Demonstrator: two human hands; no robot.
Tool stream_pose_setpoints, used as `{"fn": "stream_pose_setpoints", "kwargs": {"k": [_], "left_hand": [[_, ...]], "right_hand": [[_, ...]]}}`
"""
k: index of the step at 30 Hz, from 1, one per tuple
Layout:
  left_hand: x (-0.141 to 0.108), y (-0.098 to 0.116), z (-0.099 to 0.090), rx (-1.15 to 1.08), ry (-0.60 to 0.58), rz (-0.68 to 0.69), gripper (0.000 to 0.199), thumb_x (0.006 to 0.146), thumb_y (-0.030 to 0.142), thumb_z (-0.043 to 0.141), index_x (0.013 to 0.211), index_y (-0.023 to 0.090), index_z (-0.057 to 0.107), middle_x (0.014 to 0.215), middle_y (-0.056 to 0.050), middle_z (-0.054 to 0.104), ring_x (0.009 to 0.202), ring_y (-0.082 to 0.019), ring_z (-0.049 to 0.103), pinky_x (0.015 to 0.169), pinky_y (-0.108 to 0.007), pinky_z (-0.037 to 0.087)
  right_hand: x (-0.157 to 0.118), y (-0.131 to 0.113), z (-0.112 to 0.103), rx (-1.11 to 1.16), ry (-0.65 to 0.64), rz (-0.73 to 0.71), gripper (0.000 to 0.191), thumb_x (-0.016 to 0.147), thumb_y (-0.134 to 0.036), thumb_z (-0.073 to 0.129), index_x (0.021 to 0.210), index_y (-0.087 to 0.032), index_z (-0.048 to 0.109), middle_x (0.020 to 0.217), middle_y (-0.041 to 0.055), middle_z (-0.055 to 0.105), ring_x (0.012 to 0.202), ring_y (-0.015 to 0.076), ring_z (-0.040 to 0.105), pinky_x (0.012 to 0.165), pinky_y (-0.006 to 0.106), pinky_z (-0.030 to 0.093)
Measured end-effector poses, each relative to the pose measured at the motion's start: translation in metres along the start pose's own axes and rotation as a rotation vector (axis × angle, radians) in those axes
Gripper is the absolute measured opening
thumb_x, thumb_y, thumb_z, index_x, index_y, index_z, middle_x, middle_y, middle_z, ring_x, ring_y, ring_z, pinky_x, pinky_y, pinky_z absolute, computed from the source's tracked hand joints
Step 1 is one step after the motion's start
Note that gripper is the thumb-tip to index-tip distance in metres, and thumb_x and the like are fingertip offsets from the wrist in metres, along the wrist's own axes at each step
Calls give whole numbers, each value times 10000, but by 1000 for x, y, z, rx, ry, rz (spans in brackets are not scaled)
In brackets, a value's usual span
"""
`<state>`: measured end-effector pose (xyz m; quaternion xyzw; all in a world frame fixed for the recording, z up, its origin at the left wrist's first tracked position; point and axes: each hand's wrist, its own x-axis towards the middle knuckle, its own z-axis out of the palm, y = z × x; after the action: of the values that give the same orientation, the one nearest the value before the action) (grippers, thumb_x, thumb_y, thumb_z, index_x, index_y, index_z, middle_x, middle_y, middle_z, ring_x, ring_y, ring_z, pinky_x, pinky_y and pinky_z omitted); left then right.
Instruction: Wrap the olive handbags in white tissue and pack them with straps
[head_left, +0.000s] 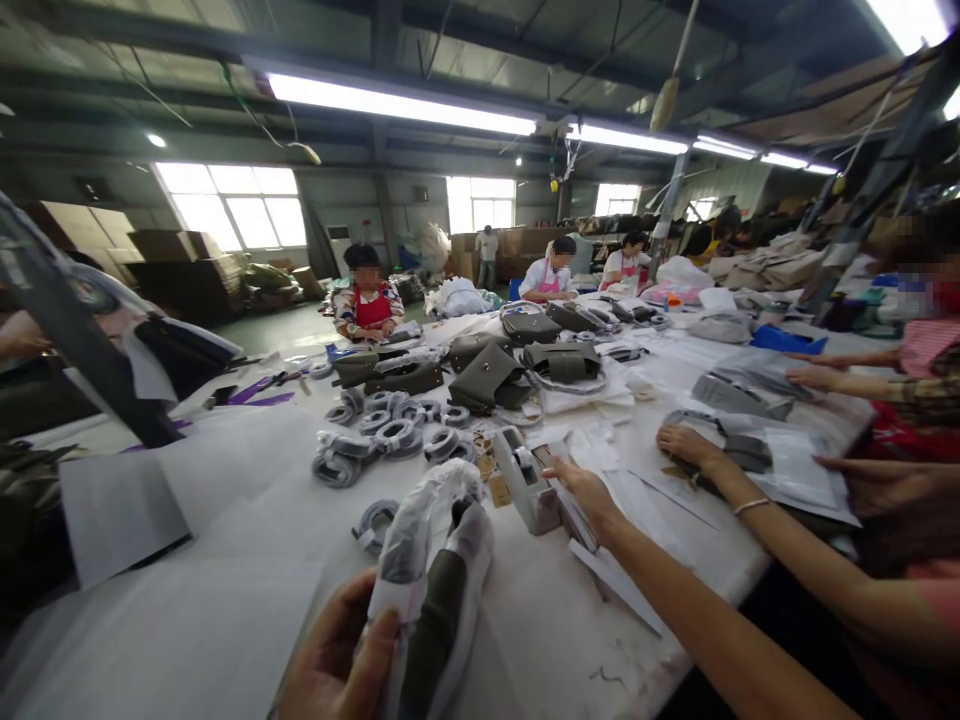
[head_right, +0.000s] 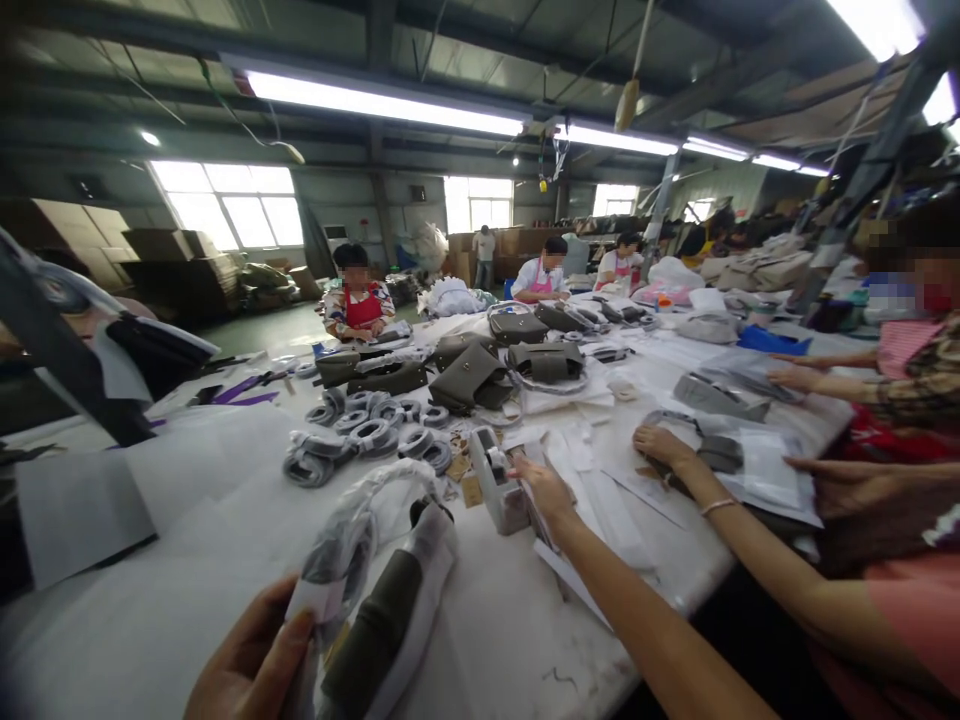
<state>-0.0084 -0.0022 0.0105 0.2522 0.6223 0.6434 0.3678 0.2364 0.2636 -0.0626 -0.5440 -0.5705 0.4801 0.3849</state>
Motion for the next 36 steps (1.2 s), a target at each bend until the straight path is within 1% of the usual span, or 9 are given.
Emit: {"fn": "stream_pose_setpoints", "kwargs": {"k": [4,9,13,18,21,24,29,32,36], "left_hand": [[0,1,-1,-14,-57,-7,629,681,568,798,1165,205,627,1163,-80,738,1146,-299,657,965,-328,546],[-6,8,3,10,-70,24,603,688,551,795,1146,192,636,1153,-87,739,1147,-310,653,1001,-355,522],[-8,10,5,1,-56,33,590,695,540,792,1138,182,639,1161,-96,734,1162,-315,643,1011,-366,512],[-11,12,11,-1,-82,63,586,687,537,792,1121,170,648,1118,-97,742,1103,-310,667,939,-350,539],[-12,11,15,7,-63,110,563,717,547,760,1114,162,652,1086,-92,745,1026,-289,688,884,-337,546],[-11,8,17,50,-69,186,506,758,530,731,1095,160,663,1083,-91,742,1012,-269,685,895,-330,527],[-11,6,19,102,-141,273,422,824,487,673,1083,155,660,1057,-99,737,988,-250,676,866,-319,516],[-13,7,20,121,-152,314,363,836,444,661,1060,159,657,1027,-89,733,973,-237,665,875,-317,497],[-19,13,23,179,-124,360,320,828,414,670,1029,165,668,987,-76,734,947,-237,666,872,-324,492]], "right_hand": [[-26,16,-8,100,-15,64,539,806,-677,600,965,-194,780,1153,93,734,1166,259,619,1000,358,444],[-41,49,6,215,19,205,391,765,-534,719,861,-156,739,912,118,763,792,194,715,712,296,560],[-33,62,19,241,89,215,260,743,-406,761,759,-153,702,789,77,739,539,102,611,553,223,518],[-29,55,18,205,148,186,265,686,-379,783,644,-141,675,620,53,686,409,86,483,426,220,409],[-48,39,15,187,128,103,319,667,-446,786,701,-137,714,645,53,698,424,96,469,424,233,372],[-84,6,18,191,38,-35,387,695,-518,769,839,-159,752,744,40,722,511,110,514,508,245,422],[-155,-71,30,226,-321,-307,349,835,-511,695,892,-171,748,770,41,708,548,111,555,615,266,485],[-183,-102,41,259,-505,-331,347,858,-504,677,868,-163,741,721,40,692,527,114,570,564,255,480],[-191,-113,63,187,-530,-331,381,835,-532,689,779,-157,726,660,30,666,525,118,572,526,237,452]]}}
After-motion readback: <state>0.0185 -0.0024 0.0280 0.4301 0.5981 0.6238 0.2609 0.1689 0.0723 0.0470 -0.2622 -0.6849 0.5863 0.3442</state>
